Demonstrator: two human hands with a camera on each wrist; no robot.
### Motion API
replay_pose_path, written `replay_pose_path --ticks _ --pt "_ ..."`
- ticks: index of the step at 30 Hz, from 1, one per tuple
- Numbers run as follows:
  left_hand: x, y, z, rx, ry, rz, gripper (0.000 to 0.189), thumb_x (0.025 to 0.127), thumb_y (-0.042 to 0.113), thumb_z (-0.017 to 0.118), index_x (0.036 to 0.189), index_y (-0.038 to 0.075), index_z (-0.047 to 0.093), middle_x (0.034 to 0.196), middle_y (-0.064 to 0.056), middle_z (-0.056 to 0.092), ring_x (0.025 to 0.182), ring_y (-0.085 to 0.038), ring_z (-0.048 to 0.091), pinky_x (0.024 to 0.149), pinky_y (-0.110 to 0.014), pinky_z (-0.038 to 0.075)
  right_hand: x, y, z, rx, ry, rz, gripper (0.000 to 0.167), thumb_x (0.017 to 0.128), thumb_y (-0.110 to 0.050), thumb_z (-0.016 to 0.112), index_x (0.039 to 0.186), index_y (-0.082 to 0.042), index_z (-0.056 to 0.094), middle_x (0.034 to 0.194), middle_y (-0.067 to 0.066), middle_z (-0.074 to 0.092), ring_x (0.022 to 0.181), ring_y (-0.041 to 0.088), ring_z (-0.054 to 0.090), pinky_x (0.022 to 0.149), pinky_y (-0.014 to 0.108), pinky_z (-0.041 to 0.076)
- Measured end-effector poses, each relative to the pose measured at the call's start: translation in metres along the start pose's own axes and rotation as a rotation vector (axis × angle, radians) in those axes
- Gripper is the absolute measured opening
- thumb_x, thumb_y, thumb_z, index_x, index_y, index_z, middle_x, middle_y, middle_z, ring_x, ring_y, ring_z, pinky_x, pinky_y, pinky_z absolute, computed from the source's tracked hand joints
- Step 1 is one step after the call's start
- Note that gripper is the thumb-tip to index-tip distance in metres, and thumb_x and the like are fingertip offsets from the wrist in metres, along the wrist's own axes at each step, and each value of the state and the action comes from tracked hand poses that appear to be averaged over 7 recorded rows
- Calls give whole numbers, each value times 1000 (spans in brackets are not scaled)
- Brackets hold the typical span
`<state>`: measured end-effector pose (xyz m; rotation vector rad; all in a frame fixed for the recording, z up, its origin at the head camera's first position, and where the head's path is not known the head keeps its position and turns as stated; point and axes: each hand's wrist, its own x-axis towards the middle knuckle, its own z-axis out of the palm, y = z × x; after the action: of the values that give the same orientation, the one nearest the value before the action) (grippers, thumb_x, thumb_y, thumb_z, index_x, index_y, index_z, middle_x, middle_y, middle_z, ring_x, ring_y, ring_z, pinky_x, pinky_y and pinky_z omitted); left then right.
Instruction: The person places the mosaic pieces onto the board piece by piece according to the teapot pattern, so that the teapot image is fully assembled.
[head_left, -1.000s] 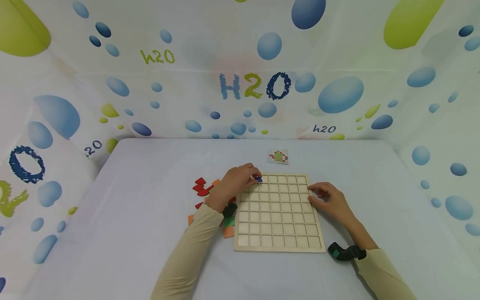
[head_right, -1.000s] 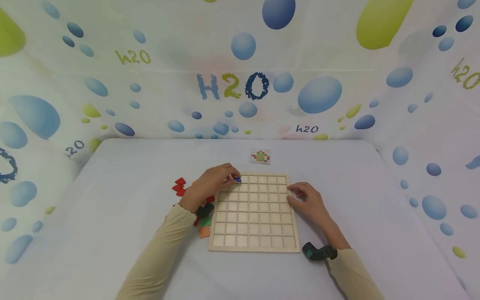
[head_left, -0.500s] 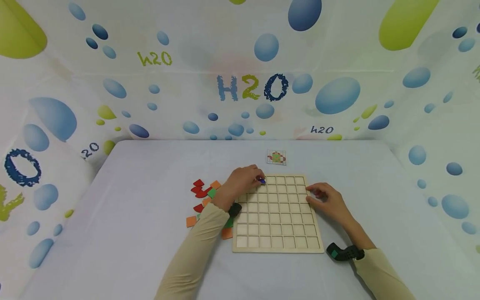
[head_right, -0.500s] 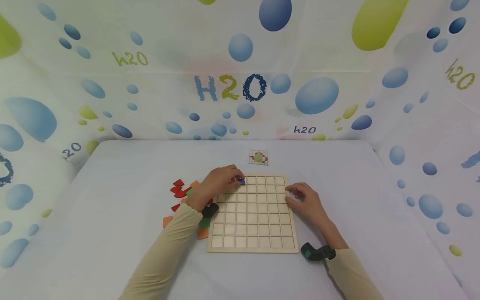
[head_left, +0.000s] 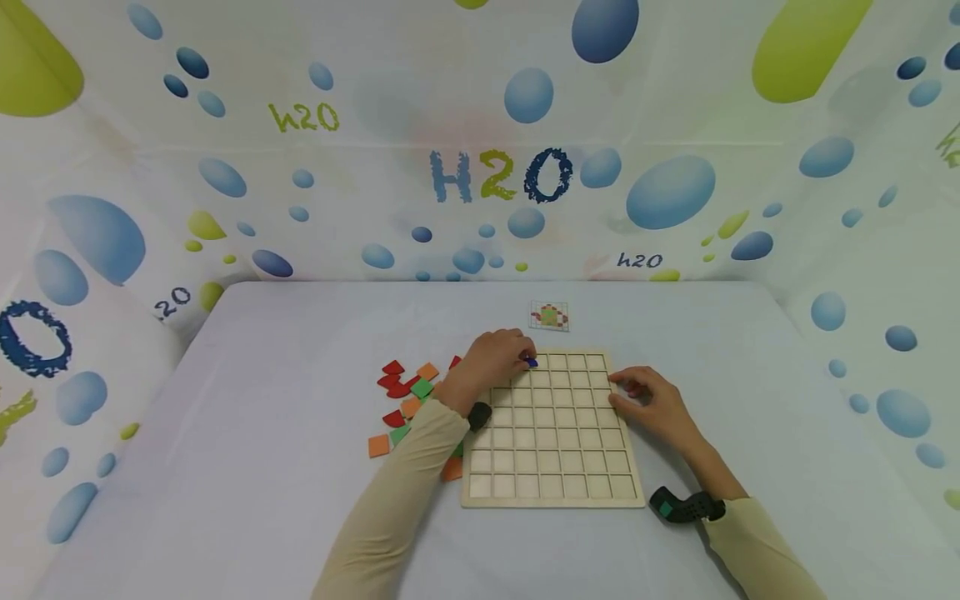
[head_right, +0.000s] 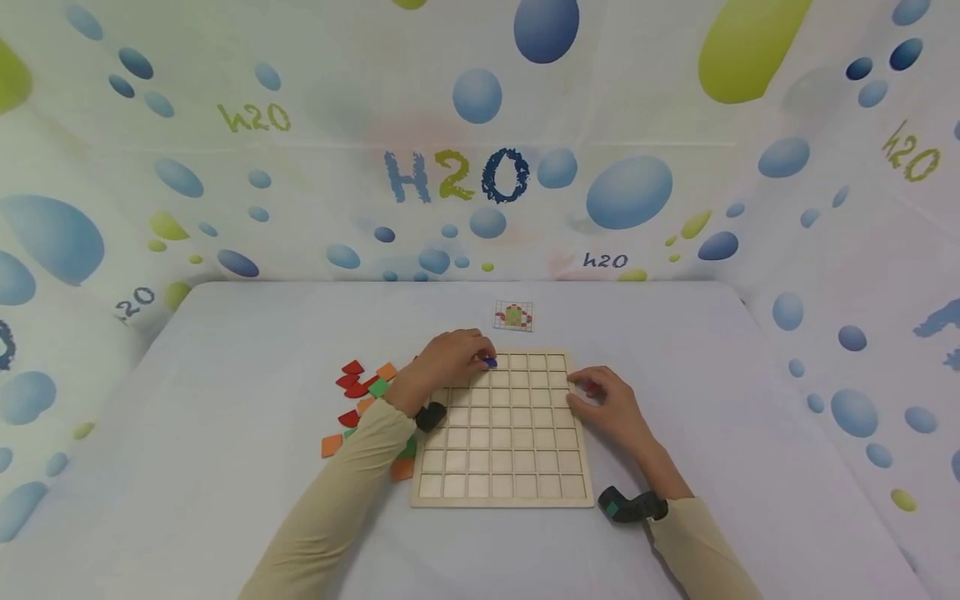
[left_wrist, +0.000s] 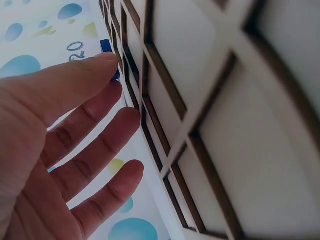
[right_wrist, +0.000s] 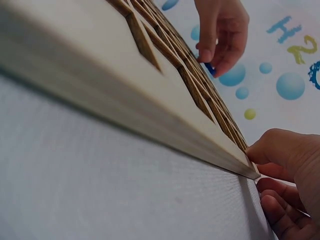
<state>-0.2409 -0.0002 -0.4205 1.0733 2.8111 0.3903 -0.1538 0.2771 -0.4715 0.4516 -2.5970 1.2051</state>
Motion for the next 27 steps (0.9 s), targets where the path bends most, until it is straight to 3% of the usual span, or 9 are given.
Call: replay_pose_path --ticks 8,20,23,27 --pt "6 6 0 -16 -47 -29 23 97 21 62 118 15 68 114 -3 63 105 -22 61 92 -38 48 1 4 2 10 3 -12 29 81 1 74 109 2 67 105 15 64 84 8 56 74 13 46" --pt "9 8 1 -5 -37 -18 24 97 25 62 117 14 68 114 -4 64 106 -22 61 91 -36 49 -1 2 0 6 -8 27 28 83 -2 74 110 -1 68 105 13 64 84 11 56 74 16 46" --pt "9 9 1 -14 -37 -14 23 97 24 62 116 14 69 112 -4 64 105 -21 61 89 -36 49 -2 1 1 17 -9 29 28 84 -2 73 111 -1 68 105 13 63 84 15 57 75 17 47" --pt "10 10 0 -44 -41 0 19 97 21 61 112 15 71 109 -3 65 102 -21 61 88 -36 49 -1 -17 -3 16 -8 21 28 83 3 72 111 4 67 104 19 63 83 25 57 74 21 48"
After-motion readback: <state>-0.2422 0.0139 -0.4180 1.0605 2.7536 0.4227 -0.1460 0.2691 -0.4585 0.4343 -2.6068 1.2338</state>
